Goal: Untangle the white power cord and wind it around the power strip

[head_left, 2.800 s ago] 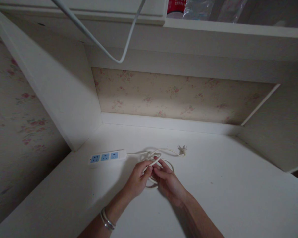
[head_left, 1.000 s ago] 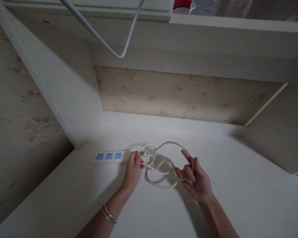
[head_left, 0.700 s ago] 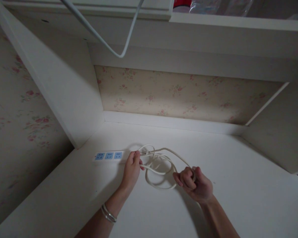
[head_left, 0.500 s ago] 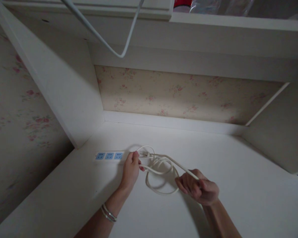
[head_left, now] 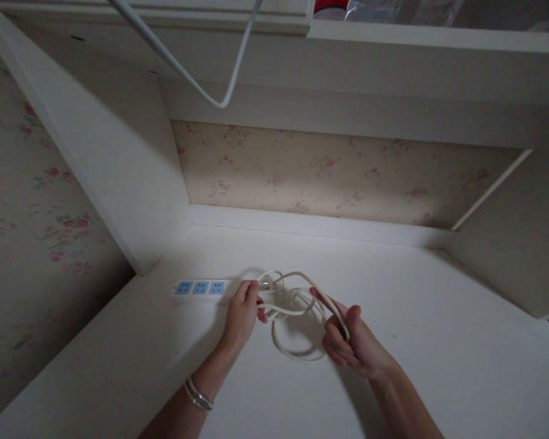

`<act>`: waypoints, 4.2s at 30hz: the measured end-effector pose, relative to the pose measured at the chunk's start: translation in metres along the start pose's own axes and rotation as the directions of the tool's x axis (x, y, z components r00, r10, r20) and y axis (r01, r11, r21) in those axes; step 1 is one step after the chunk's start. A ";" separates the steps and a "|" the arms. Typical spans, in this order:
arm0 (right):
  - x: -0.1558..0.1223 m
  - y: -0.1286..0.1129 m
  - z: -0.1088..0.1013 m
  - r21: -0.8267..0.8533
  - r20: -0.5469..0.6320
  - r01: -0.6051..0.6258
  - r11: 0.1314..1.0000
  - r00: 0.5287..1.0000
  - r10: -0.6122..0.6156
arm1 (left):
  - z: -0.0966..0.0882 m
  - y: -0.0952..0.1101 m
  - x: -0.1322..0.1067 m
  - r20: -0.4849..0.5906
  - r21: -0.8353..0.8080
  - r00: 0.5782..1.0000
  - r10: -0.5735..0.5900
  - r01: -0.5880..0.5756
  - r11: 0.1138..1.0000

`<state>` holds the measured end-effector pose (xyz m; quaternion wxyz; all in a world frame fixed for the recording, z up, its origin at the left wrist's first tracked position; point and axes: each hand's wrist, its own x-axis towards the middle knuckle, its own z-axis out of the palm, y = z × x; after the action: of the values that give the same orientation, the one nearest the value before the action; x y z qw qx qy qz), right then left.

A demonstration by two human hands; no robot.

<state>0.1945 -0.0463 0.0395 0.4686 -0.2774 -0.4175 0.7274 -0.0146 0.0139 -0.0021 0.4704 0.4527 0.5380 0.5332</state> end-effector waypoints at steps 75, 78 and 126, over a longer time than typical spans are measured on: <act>0.010 -0.008 -0.025 -0.325 -0.354 -0.164 0.932 0.934 0.041 | -0.006 0.017 -0.018 0.241 -0.131 0.960 0.145 -0.116 0.985; 0.008 -0.010 -0.025 -0.307 -0.360 -0.207 0.929 0.929 0.088 | -0.006 0.017 -0.017 0.208 -0.138 0.970 0.130 -0.102 0.985; 0.025 -0.003 -0.045 0.076 -0.622 0.259 0.963 0.767 -0.157 | 0.030 -0.007 -0.056 0.572 0.621 0.683 0.454 -0.722 0.305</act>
<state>0.2212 -0.0071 0.0196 0.6763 -0.4112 -0.2134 0.5728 0.0240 -0.0375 -0.0076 0.0475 0.8526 0.4357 0.2846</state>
